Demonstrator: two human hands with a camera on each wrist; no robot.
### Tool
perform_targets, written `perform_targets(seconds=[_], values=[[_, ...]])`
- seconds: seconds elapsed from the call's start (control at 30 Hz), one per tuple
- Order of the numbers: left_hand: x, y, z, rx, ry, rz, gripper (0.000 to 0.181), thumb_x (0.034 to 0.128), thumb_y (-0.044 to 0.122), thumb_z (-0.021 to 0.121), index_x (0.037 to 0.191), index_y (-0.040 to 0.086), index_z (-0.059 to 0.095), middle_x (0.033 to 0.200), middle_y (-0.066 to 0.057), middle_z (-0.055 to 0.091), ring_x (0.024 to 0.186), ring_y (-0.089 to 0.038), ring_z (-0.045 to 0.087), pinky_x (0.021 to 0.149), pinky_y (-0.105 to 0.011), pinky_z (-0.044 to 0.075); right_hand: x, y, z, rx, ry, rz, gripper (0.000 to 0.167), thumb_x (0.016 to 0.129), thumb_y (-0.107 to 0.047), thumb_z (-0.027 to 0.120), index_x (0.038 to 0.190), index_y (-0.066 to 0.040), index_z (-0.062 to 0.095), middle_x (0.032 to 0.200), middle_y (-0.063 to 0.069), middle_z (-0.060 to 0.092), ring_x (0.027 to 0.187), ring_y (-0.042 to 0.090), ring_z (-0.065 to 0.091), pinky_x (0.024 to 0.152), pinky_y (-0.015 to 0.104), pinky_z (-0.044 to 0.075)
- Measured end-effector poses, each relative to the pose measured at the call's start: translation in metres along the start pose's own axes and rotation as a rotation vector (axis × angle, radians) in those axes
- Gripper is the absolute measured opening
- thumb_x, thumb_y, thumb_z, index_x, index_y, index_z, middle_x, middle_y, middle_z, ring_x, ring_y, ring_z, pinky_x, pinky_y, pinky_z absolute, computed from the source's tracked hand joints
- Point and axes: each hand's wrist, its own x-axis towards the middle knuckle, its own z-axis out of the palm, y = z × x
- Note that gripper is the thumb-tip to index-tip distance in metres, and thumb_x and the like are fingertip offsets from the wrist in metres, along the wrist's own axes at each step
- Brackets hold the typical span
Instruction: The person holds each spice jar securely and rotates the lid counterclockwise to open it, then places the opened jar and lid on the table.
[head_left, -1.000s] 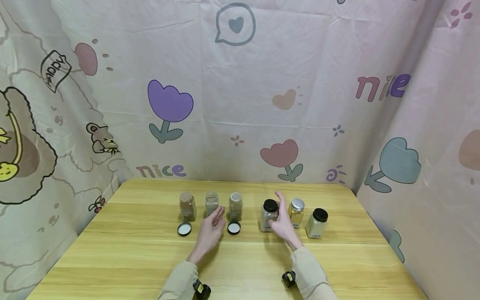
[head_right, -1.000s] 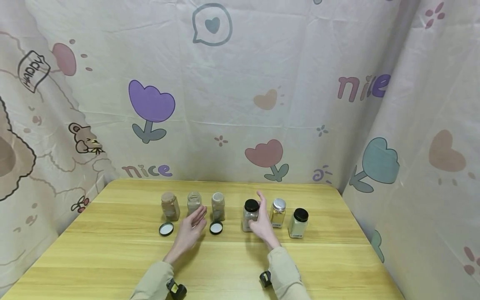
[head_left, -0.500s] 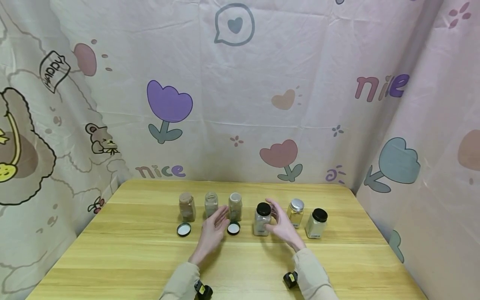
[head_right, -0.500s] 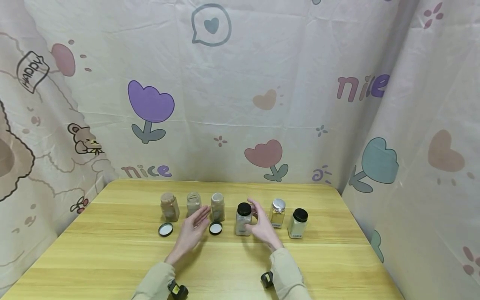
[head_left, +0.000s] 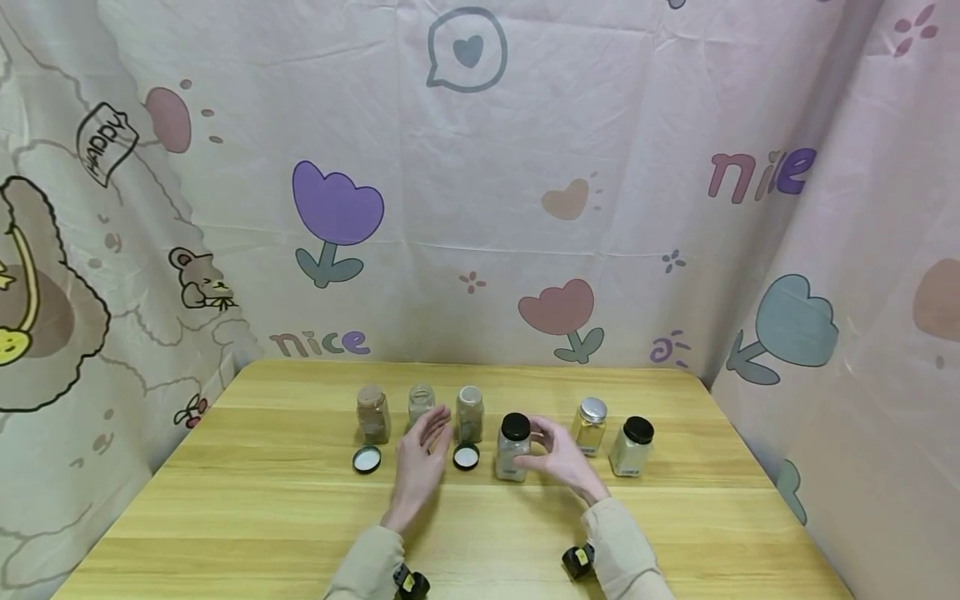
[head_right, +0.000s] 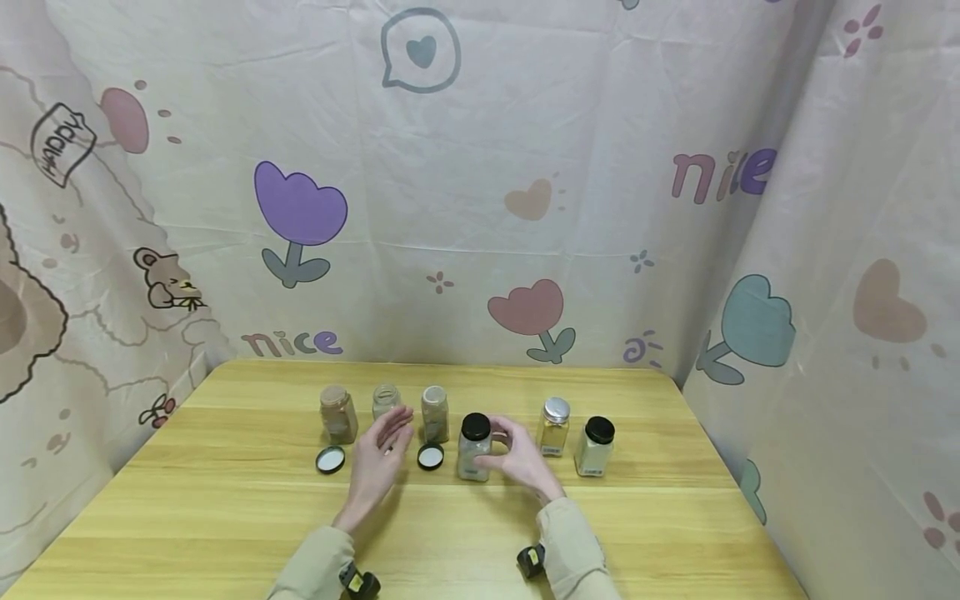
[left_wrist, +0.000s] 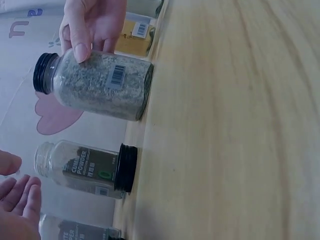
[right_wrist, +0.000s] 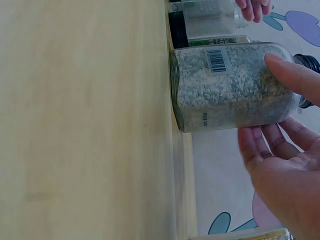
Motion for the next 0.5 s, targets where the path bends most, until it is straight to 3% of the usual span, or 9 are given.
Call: perform_targets(seconds=[0.1,0.2,0.37,0.5], values=[[0.000,0.001,0.004,0.009,0.016,0.074,0.034,0.0927,0.001,0.068,0.125,-0.004,0.063,0.119,-0.021,0.070,0.110,-0.033,0.069,0.101,-0.036,0.058,0.000,0.001,0.001,0.004,-0.019,-0.016,0.061,0.082,-0.002,0.079,0.137,0.005,0.053,0.133,0.026,0.060,0.120,0.011,0.060,0.113,0.034,0.048],[0.000,0.003,0.008,0.025,-0.017,0.158,0.030,0.0928,0.006,0.070,0.122,-0.002,0.065,0.113,-0.017,0.072,0.103,-0.028,0.069,0.098,-0.035,0.060,0.000,0.001,0.001,0.022,-0.039,-0.024,0.062,0.082,-0.001,0.079,0.137,0.006,0.052,0.133,0.027,0.060,0.117,0.000,0.060,0.116,0.036,0.046],[0.001,0.008,0.017,0.040,-0.169,0.295,0.032,0.0951,0.010,0.068,0.125,0.000,0.065,0.117,-0.016,0.070,0.106,-0.030,0.068,0.097,-0.037,0.060,0.000,0.003,0.002,0.053,-0.056,-0.005,0.062,0.081,-0.002,0.079,0.136,0.006,0.052,0.132,0.024,0.061,0.116,-0.002,0.060,0.118,0.038,0.045],[0.001,0.016,0.024,0.092,-0.293,0.340,0.035,0.0964,0.014,0.068,0.130,0.004,0.063,0.126,-0.014,0.067,0.112,-0.032,0.065,0.097,-0.037,0.059,-0.001,0.004,0.003,0.080,-0.070,0.020,0.060,0.080,-0.003,0.080,0.134,0.005,0.055,0.130,0.018,0.064,0.115,0.000,0.061,0.118,0.039,0.044]])
